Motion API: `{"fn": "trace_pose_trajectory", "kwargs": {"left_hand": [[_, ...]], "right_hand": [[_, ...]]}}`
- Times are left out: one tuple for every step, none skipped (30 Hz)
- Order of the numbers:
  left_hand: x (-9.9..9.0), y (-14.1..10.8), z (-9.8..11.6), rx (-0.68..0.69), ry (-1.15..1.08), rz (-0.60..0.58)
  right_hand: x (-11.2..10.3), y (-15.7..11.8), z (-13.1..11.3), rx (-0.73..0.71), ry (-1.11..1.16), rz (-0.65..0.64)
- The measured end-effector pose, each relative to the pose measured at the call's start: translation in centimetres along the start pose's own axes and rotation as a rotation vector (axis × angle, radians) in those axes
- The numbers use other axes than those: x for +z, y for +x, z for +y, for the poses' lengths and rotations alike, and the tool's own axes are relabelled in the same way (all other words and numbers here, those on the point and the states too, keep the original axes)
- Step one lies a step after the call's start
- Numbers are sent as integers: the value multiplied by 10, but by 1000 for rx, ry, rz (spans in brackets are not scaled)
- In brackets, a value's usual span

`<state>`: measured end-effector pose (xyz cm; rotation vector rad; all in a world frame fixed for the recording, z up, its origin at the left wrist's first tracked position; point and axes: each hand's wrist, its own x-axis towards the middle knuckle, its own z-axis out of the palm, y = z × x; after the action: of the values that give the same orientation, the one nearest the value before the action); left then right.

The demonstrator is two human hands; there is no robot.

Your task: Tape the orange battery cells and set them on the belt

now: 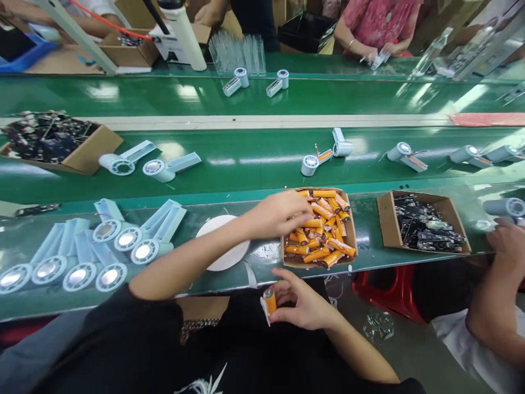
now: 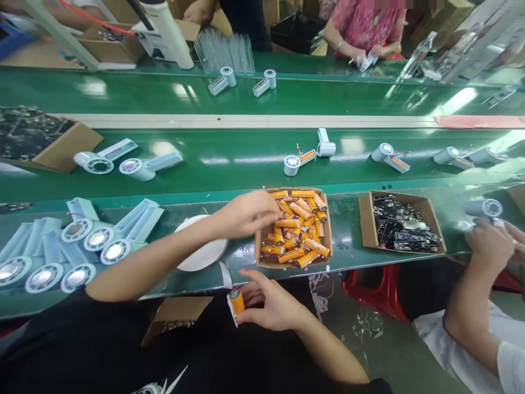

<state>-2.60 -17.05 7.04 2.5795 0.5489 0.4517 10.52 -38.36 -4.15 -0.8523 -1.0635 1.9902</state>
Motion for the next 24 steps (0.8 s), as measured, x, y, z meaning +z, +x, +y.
{"fn": "trace_pose_trajectory", "kwargs": {"left_hand": [[2,24,-14,-83,17,22],[5,50,-28,-157,51,48],[9,77,-40,-221,100,74],[13,105,-51,-284,157,98],[18,133,-61,-346,210,110],[24,161,-70,-409,251,105],[30,188,-78,-473,276,86],[36,213,-85,-540,273,51],[42,235,-91,-602,245,7],[47,254,-96,-655,201,-37],[53,270,-100,-692,150,-75],[57,282,-103,-709,100,-101],[62,290,-106,-706,60,-113],[65,295,-108,-691,32,-114],[68,297,-110,-668,14,-107],[70,296,-111,-641,-3,-100],[71,294,-112,-610,-17,-93],[72,292,-113,-576,-26,-84],[72,289,-114,-539,-30,-74],[73,286,-114,-500,-27,-61],[73,284,-114,-460,-20,-46],[73,282,-114,-421,-12,-33],[74,282,-112,-380,-3,-23],[75,281,-109,-338,5,-17]], "right_hand": [[-3,-5,2,19,59,3],[-6,-10,3,34,103,6],[-9,-15,4,45,136,2],[-12,-19,5,46,162,-7],[-14,-23,5,43,185,-20],[-16,-26,6,38,204,-25],[-17,-29,6,23,206,-12],[-19,-31,5,-1,183,22],[-19,-34,3,-28,136,72],[-20,-37,0,-53,72,129],[-21,-41,-5,-71,3,182],[-21,-44,-11,-81,-59,224],[-21,-47,-18,-82,-108,250],[-21,-50,-25,-77,-144,267],[-21,-51,-32,-75,-177,278],[-21,-50,-38,-74,-205,280],[-21,-48,-43,-74,-227,274],[-21,-45,-47,-76,-244,261],[-20,-40,-49,-81,-256,243],[-19,-34,-50,-88,-265,222],[-16,-28,-50,-101,-269,204],[-13,-22,-50,-116,-266,186],[-10,-16,-50,-128,-256,162],[-7,-10,-52,-134,-239,131]]}}
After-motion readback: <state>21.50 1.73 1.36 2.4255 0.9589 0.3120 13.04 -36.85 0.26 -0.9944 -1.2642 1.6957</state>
